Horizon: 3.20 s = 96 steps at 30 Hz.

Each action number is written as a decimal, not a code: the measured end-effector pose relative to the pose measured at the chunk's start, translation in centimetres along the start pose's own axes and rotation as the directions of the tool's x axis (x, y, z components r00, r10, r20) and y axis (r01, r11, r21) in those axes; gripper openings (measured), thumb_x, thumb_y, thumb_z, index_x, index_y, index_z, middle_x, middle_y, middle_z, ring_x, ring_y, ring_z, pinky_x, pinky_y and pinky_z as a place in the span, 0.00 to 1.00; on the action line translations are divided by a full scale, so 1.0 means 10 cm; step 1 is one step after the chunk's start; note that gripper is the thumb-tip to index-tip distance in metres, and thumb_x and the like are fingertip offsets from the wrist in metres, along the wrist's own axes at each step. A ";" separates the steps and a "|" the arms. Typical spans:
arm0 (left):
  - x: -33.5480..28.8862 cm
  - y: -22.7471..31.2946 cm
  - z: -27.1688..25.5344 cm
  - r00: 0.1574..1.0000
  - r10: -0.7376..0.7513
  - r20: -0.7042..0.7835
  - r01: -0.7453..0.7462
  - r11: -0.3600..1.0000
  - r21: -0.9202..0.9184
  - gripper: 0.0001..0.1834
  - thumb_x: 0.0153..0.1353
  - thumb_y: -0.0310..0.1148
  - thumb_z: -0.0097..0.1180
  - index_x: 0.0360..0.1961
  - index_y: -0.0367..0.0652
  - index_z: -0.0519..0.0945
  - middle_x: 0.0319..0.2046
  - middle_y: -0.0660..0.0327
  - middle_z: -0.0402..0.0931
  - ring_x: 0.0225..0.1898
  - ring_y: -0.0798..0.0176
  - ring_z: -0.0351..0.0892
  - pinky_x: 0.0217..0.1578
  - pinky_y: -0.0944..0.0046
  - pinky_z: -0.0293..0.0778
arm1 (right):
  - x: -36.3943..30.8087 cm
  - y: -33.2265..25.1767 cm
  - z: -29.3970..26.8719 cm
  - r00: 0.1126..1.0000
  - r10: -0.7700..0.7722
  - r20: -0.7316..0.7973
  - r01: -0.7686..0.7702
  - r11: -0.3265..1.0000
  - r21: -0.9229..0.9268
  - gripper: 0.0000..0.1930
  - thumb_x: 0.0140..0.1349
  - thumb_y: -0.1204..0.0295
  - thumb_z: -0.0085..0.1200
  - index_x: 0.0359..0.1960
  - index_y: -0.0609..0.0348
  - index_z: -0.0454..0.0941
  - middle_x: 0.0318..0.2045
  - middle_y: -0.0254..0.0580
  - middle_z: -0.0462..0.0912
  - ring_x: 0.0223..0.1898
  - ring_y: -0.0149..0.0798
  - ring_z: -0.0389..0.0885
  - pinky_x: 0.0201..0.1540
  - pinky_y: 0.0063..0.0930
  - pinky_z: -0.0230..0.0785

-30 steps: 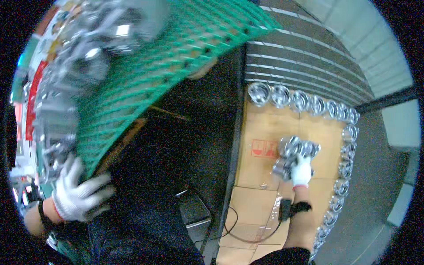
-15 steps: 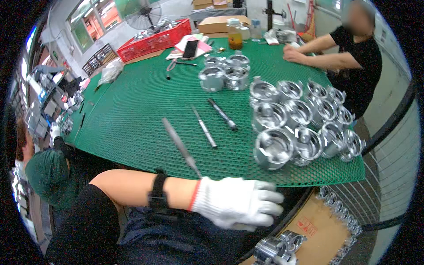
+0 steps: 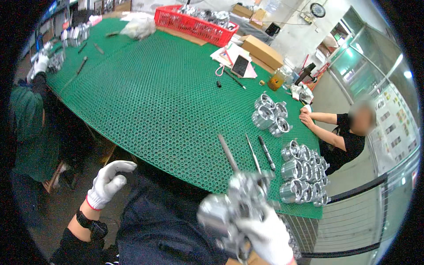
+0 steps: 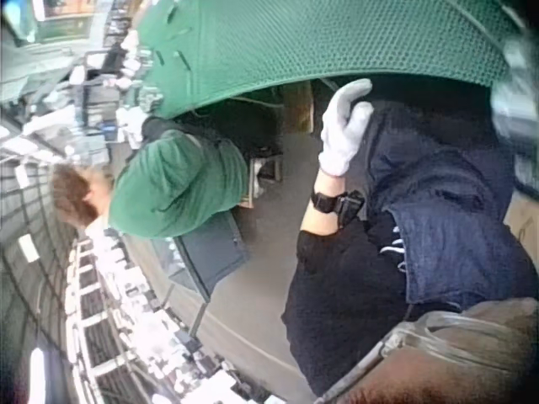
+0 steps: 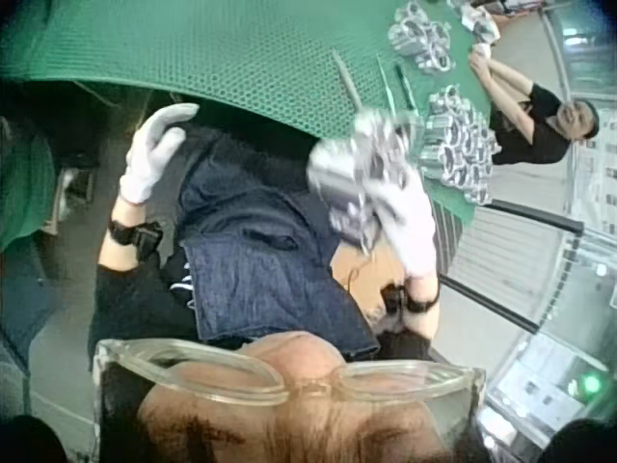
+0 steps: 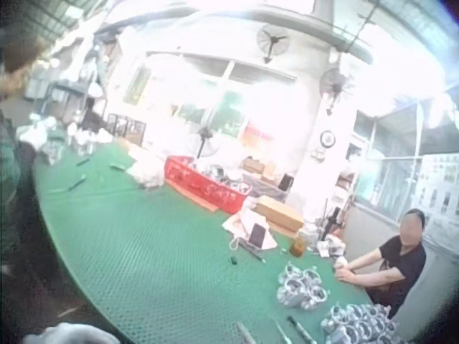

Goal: Inspecting metal piston heads and using a file to smooth the edges at a fabrication workbench.

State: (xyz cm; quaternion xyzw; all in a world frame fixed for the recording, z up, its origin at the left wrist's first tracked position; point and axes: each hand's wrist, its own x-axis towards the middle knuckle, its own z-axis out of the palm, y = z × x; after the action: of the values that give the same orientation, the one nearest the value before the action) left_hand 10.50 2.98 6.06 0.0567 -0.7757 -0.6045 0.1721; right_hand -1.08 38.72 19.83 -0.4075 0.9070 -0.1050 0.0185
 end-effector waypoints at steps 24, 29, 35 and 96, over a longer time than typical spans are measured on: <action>0.41 -0.17 -0.01 0.974 -0.182 -0.132 0.094 0.863 -0.497 0.36 0.60 0.47 0.56 0.60 0.32 0.61 0.59 0.46 0.65 0.55 0.50 0.72 0.55 0.51 0.68 | 2.23 -0.29 1.02 0.951 -0.044 0.305 -0.134 0.832 0.538 0.16 0.60 0.71 0.53 0.50 0.58 0.74 0.32 0.48 0.84 0.31 0.40 0.84 0.36 0.29 0.75; 0.70 -0.11 0.42 0.976 -0.213 -0.042 0.114 0.666 -0.737 0.41 0.61 0.43 0.55 0.67 0.36 0.50 0.65 0.47 0.55 0.63 0.50 0.61 0.61 0.50 0.60 | 1.94 -0.18 0.90 0.881 0.078 0.467 -0.455 0.408 0.791 0.11 0.62 0.77 0.49 0.46 0.64 0.72 0.26 0.43 0.82 0.23 0.28 0.80 0.27 0.20 0.73; 0.46 -0.15 0.58 0.883 -0.282 0.375 0.390 -0.001 -0.921 0.48 0.50 0.57 0.64 0.64 0.38 0.59 0.59 0.46 0.65 0.56 0.50 0.72 0.55 0.51 0.72 | 1.51 -0.19 0.83 0.858 -0.194 0.475 -0.445 0.179 0.877 0.13 0.61 0.78 0.52 0.47 0.66 0.71 0.30 0.50 0.82 0.26 0.35 0.83 0.28 0.24 0.76; 0.34 -0.10 0.95 0.592 -0.301 0.748 0.800 0.106 -0.591 0.58 0.41 0.75 0.55 0.64 0.43 0.61 0.60 0.41 0.62 0.55 0.36 0.71 0.48 0.39 0.75 | 0.83 0.40 0.68 0.973 0.130 0.190 -0.222 0.309 0.925 0.24 0.59 0.55 0.56 0.52 0.57 0.73 0.37 0.50 0.79 0.23 0.34 0.77 0.27 0.26 0.73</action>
State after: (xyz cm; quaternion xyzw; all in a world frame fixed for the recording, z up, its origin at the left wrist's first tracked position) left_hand 4.08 10.43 3.82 0.1095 -0.2375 -0.9294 -0.2605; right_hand -8.74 34.00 12.82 -0.2238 0.7158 -0.5908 0.2977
